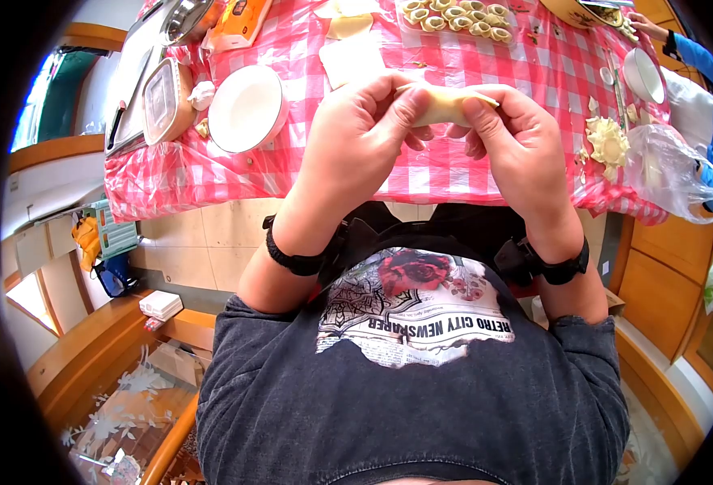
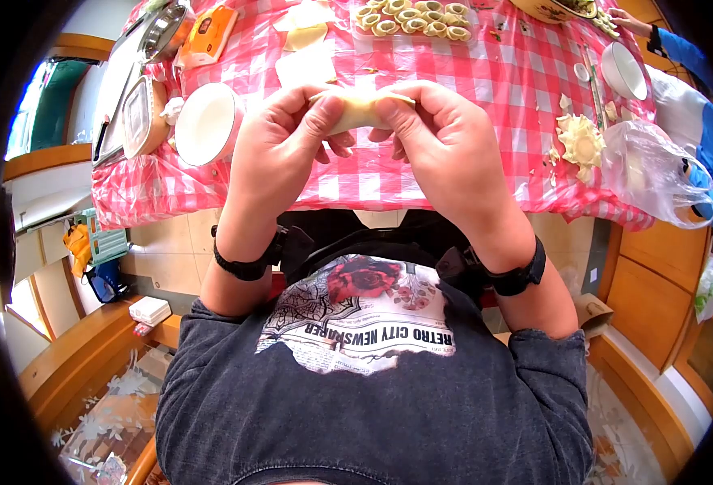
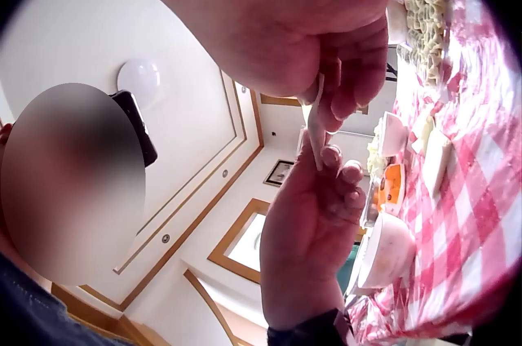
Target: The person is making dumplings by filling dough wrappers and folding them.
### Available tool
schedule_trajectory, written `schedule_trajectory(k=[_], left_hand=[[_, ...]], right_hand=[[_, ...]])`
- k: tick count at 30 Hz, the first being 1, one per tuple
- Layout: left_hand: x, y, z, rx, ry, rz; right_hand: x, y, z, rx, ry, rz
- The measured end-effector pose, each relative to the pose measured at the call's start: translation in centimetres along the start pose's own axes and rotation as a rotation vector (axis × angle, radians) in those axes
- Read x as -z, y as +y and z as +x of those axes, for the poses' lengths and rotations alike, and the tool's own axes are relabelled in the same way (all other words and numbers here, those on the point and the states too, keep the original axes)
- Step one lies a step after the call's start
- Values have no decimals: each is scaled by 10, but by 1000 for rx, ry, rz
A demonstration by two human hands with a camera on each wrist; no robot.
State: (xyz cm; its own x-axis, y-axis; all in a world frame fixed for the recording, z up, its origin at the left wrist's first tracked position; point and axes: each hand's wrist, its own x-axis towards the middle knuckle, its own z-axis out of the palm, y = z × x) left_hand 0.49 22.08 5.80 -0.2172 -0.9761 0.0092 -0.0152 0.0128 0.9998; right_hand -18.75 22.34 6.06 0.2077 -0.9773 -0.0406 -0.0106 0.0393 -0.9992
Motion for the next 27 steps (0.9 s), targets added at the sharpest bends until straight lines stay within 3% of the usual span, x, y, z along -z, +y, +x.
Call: schedule_trajectory(k=[2,4,7,14,19,24,27], left_hand=[[0,-1,0,41,5,19],[-2,-8,1,26,15,-141],[-3,-8,0,4,-44,-145],[2,-4,3,-30,17,-96],[7,-2,7,45,-59,-170],[7,3,13,-40,3,-125],[8,15,20,-65,-28,-139]], right_hand=[[0,0,0,14,8,-11],[-1,0,0,30,14,-23],[-2,1,1,46,9,7],[0,0,4,74,-18,1],[-2,-5,9,124,15,17],[0,-8,21,56,-34,89],[-1,-11,29,149,-4,69]])
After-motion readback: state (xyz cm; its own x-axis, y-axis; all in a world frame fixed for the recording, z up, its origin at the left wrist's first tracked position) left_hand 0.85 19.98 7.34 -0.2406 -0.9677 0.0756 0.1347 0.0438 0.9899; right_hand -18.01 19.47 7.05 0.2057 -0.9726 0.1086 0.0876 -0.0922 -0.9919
